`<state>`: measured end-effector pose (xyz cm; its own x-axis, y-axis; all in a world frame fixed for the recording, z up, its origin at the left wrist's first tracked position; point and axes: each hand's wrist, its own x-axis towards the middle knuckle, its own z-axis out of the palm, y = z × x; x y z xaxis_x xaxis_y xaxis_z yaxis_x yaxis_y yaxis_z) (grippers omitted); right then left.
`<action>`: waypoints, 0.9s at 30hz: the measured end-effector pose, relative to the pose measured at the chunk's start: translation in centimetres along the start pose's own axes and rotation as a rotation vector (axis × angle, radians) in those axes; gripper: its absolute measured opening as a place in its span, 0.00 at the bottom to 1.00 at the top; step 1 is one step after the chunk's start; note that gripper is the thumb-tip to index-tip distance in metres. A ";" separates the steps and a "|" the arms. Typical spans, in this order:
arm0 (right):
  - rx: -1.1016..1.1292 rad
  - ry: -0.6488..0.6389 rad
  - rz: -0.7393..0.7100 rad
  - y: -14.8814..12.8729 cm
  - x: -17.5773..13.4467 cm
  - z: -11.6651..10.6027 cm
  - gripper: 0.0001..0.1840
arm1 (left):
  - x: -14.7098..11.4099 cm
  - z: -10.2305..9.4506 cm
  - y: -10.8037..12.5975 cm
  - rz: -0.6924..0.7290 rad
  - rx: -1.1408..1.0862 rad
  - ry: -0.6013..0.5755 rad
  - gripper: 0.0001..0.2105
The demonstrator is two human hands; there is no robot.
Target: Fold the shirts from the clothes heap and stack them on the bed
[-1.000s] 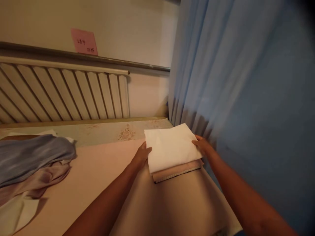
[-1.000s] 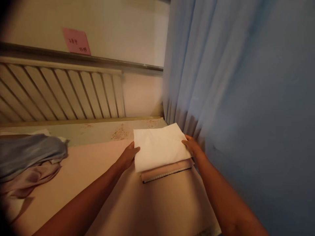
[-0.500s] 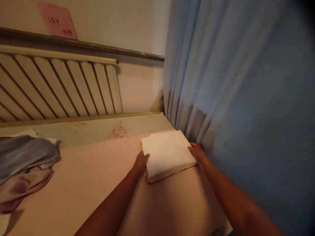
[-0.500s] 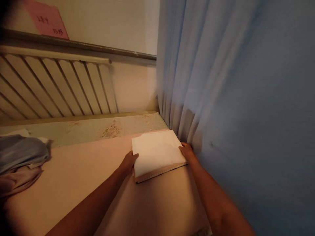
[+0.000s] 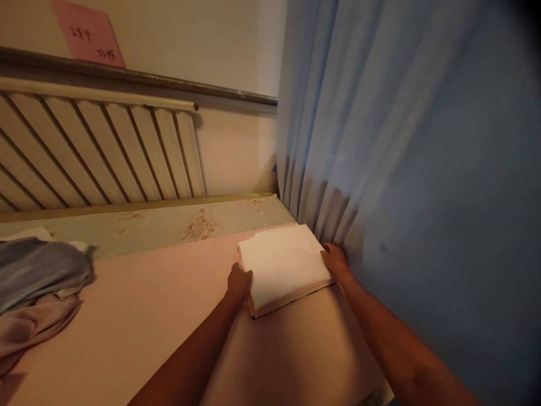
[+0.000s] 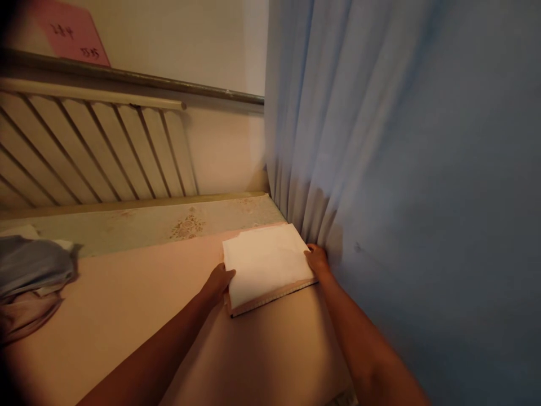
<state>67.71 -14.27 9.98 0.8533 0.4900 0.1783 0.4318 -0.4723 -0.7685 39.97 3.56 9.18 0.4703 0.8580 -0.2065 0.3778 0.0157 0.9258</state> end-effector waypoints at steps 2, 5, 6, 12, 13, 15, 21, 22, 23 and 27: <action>-0.071 0.037 -0.050 -0.2 -0.1 0.0 0.19 | -0.5 -0.4 0.6 0.034 0.066 0.080 0.26; -0.144 0.082 -0.166 -1.6 0.1 0.4 0.24 | -1.4 0.0 1.9 0.228 0.225 0.197 0.31; -0.160 0.082 -0.221 -2.3 0.3 0.8 0.24 | -1.7 0.6 2.4 0.350 0.323 0.225 0.31; -0.376 0.061 -0.685 -6.7 0.5 5.0 0.25 | -0.6 6.4 4.9 0.786 0.733 0.204 0.27; -0.403 0.058 -0.695 -6.7 0.3 6.0 0.25 | 0.1 7.2 4.9 0.792 0.765 0.187 0.26; -0.458 0.025 -0.669 -6.0 0.0 7.9 0.24 | 1.6 8.4 4.3 0.759 0.822 0.131 0.24; -0.501 -0.001 -0.618 -2.3 -1.0 11.5 0.25 | 4.5 9.7 0.4 0.742 0.853 0.085 0.25; -0.498 -0.001 -0.623 -2.0 -0.9 11.7 0.25 | 4.7 9.8 0.1 0.748 0.849 0.092 0.25; -0.494 -0.002 -0.626 -1.9 -0.9 11.7 0.25 | 4.7 9.8 -0.1 0.751 0.848 0.094 0.25; -0.521 0.030 -0.612 -1.7 -0.9 11.7 0.25 | 4.2 9.5 -0.3 0.744 0.853 0.110 0.26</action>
<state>62.78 -5.32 3.96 0.4251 0.7564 0.4972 0.9001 -0.4111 -0.1442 49.44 2.28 5.06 0.7482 0.5490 0.3724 0.4731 -0.8351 0.2806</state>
